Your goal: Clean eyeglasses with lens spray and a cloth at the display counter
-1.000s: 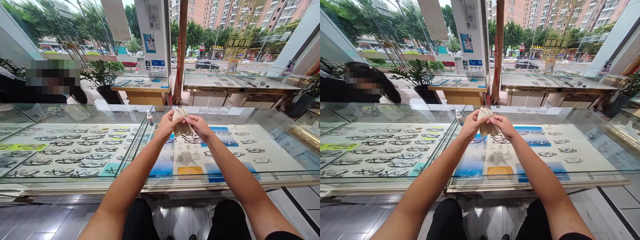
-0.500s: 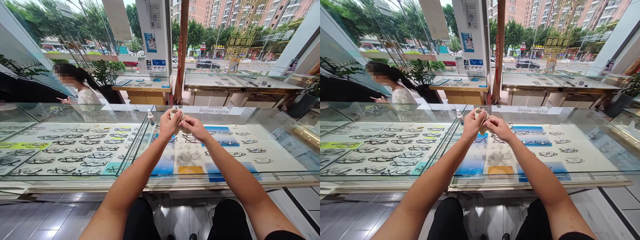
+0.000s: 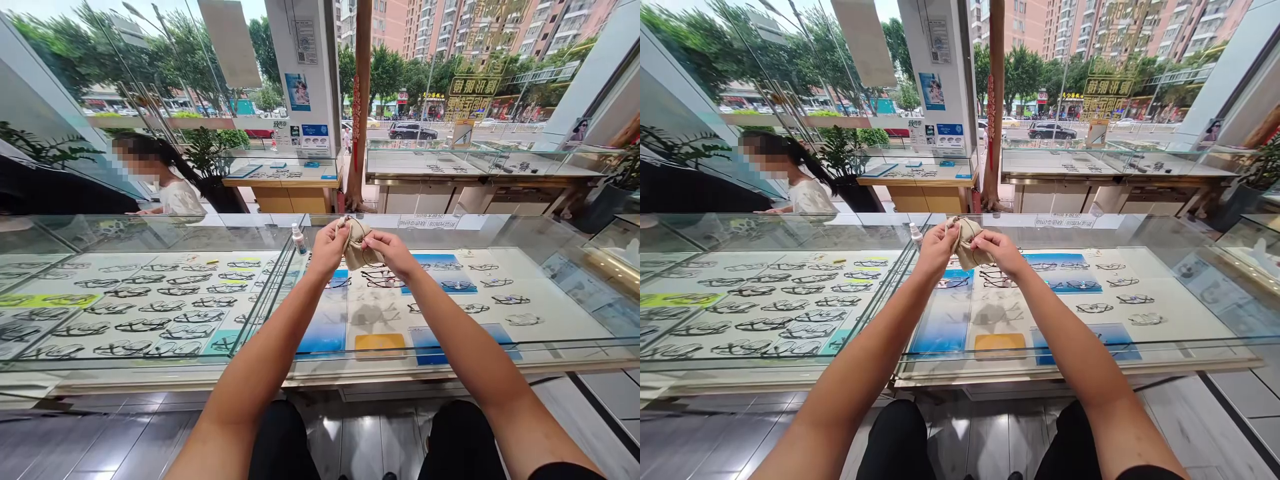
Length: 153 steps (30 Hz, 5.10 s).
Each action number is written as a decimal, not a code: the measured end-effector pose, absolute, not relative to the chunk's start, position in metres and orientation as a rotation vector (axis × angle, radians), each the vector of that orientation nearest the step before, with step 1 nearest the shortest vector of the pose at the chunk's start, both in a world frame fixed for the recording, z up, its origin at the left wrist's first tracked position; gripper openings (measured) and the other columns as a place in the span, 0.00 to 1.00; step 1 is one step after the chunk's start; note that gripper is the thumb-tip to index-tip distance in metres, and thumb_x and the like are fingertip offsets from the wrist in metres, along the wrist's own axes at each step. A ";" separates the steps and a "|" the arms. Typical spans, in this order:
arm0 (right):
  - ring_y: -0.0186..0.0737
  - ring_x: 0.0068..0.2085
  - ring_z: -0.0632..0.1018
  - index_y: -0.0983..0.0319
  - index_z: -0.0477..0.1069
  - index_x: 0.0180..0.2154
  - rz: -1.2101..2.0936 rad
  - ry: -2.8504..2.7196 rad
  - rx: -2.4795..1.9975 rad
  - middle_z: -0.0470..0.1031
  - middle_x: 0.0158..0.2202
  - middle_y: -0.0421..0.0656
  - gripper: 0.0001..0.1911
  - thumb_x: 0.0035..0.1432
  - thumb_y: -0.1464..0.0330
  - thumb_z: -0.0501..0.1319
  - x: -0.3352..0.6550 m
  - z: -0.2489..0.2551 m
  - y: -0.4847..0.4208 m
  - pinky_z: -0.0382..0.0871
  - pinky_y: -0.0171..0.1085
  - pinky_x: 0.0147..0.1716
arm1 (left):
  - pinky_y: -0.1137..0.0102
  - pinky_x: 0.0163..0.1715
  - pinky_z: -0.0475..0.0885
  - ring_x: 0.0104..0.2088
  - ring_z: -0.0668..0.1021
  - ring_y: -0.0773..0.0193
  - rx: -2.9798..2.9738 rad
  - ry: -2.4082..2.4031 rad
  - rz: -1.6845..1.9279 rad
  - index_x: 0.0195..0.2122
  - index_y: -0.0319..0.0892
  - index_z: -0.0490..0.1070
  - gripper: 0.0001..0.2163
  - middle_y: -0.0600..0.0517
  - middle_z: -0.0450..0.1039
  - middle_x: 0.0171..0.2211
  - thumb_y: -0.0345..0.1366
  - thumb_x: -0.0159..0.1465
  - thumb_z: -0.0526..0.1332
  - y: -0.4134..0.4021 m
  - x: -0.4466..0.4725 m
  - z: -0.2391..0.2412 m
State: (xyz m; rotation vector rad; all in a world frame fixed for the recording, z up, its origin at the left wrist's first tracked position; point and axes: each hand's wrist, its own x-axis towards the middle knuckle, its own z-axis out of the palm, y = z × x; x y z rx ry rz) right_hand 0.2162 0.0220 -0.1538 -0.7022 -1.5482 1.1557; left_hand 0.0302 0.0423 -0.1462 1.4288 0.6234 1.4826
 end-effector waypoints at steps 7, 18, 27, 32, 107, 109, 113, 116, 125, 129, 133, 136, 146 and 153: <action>0.40 0.38 0.71 0.59 0.79 0.32 1.252 -1.472 -0.723 0.76 0.35 0.41 0.26 0.54 0.43 0.75 0.222 -0.151 0.021 0.64 0.40 0.42 | 0.66 0.43 0.77 0.39 0.83 0.58 1.492 0.550 1.270 0.43 0.41 0.83 0.25 0.47 0.84 0.38 0.54 0.54 0.83 0.039 0.019 -0.135; 0.39 0.35 0.70 0.59 0.78 0.32 1.311 -1.464 -0.689 0.74 0.33 0.40 0.29 0.52 0.41 0.77 0.217 -0.149 0.016 0.63 0.39 0.38 | 0.65 0.44 0.77 0.40 0.83 0.57 1.437 0.602 1.348 0.45 0.41 0.83 0.27 0.47 0.85 0.41 0.49 0.50 0.86 0.027 0.029 -0.135; 0.42 0.40 0.72 0.58 0.79 0.32 1.178 -1.543 -0.729 0.76 0.35 0.42 0.30 0.54 0.38 0.74 0.218 -0.150 0.017 0.66 0.40 0.43 | 0.68 0.43 0.75 0.39 0.81 0.60 1.440 0.611 1.388 0.46 0.40 0.82 0.28 0.47 0.84 0.41 0.50 0.50 0.85 0.031 0.030 -0.140; 0.43 0.41 0.73 0.58 0.81 0.32 1.165 -1.593 -0.724 0.74 0.37 0.42 0.33 0.53 0.35 0.74 0.215 -0.149 0.015 0.68 0.41 0.44 | 0.69 0.39 0.74 0.35 0.79 0.63 1.463 0.610 1.427 0.42 0.41 0.80 0.27 0.51 0.82 0.36 0.50 0.49 0.86 0.026 0.033 -0.139; 0.52 0.58 0.77 0.56 0.82 0.30 1.127 -1.305 -0.680 0.81 0.53 0.48 0.26 0.50 0.41 0.78 0.218 -0.158 0.029 0.73 0.46 0.58 | 0.63 0.49 0.80 0.43 0.87 0.55 0.861 0.688 1.627 0.42 0.41 0.79 0.20 0.48 0.85 0.37 0.53 0.67 0.75 0.051 0.032 -0.143; 0.53 0.62 0.76 0.56 0.82 0.30 1.097 -1.276 -0.684 0.81 0.58 0.48 0.24 0.50 0.42 0.79 0.220 -0.158 0.032 0.71 0.47 0.62 | 0.66 0.44 0.80 0.39 0.85 0.58 0.837 0.716 1.621 0.43 0.40 0.79 0.18 0.49 0.83 0.35 0.51 0.67 0.74 0.050 0.030 -0.140; 0.52 0.60 0.77 0.55 0.82 0.30 1.050 -1.232 -0.707 0.81 0.59 0.47 0.22 0.52 0.45 0.78 0.225 -0.157 0.036 0.71 0.47 0.60 | 0.69 0.33 0.77 0.29 0.80 0.63 0.857 0.733 1.511 0.44 0.42 0.78 0.13 0.55 0.73 0.27 0.47 0.69 0.72 0.041 0.029 -0.131; 0.50 0.60 0.78 0.54 0.81 0.31 1.029 -1.201 -0.712 0.83 0.57 0.45 0.20 0.53 0.45 0.77 0.226 -0.158 0.038 0.72 0.47 0.58 | 0.71 0.26 0.74 0.25 0.75 0.66 0.907 0.696 1.400 0.45 0.44 0.76 0.14 0.57 0.69 0.27 0.47 0.68 0.72 0.030 0.032 -0.127; 0.50 0.59 0.80 0.55 0.80 0.33 0.996 -1.192 -0.749 0.85 0.51 0.46 0.23 0.54 0.43 0.75 0.227 -0.155 0.036 0.70 0.46 0.58 | 0.70 0.27 0.69 0.28 0.74 0.64 0.973 0.741 1.420 0.43 0.43 0.81 0.10 0.54 0.73 0.28 0.39 0.62 0.67 0.035 0.035 -0.139; 0.50 0.53 0.79 0.55 0.80 0.35 0.882 -1.324 -0.786 0.85 0.43 0.46 0.24 0.62 0.42 0.70 0.226 -0.153 0.029 0.69 0.48 0.59 | 0.72 0.31 0.69 0.31 0.76 0.65 1.030 0.798 1.562 0.43 0.44 0.81 0.11 0.54 0.78 0.33 0.40 0.61 0.73 0.044 0.032 -0.143; 0.49 0.46 0.78 0.55 0.79 0.35 0.707 -1.499 -0.822 0.84 0.40 0.45 0.23 0.68 0.44 0.66 0.222 -0.153 0.022 0.69 0.49 0.55 | 0.73 0.30 0.69 0.28 0.77 0.68 0.963 0.827 1.597 0.39 0.43 0.76 0.17 0.55 0.79 0.31 0.45 0.58 0.79 0.049 0.027 -0.146; 0.50 0.46 0.76 0.55 0.76 0.35 0.402 -1.617 -0.900 0.83 0.40 0.46 0.19 0.74 0.51 0.61 0.217 -0.157 0.018 0.68 0.50 0.54 | 0.73 0.28 0.68 0.25 0.75 0.70 0.896 0.848 1.599 0.39 0.43 0.73 0.19 0.57 0.76 0.28 0.45 0.59 0.80 0.050 0.026 -0.147; 0.53 0.46 0.74 0.58 0.74 0.38 -0.307 -1.931 -1.173 0.81 0.41 0.50 0.12 0.78 0.66 0.57 0.204 -0.176 0.020 0.61 0.50 0.50 | 0.72 0.35 0.75 0.31 0.78 0.69 1.073 0.739 1.580 0.35 0.44 0.68 0.20 0.56 0.76 0.31 0.43 0.61 0.79 0.037 0.039 -0.148; 0.54 0.46 0.74 0.58 0.75 0.38 -0.440 -1.870 -1.191 0.80 0.41 0.51 0.12 0.77 0.68 0.56 0.206 -0.174 0.020 0.62 0.50 0.50 | 0.70 0.40 0.75 0.39 0.82 0.63 1.448 0.685 1.562 0.36 0.44 0.72 0.21 0.49 0.83 0.43 0.49 0.60 0.81 0.025 0.046 -0.152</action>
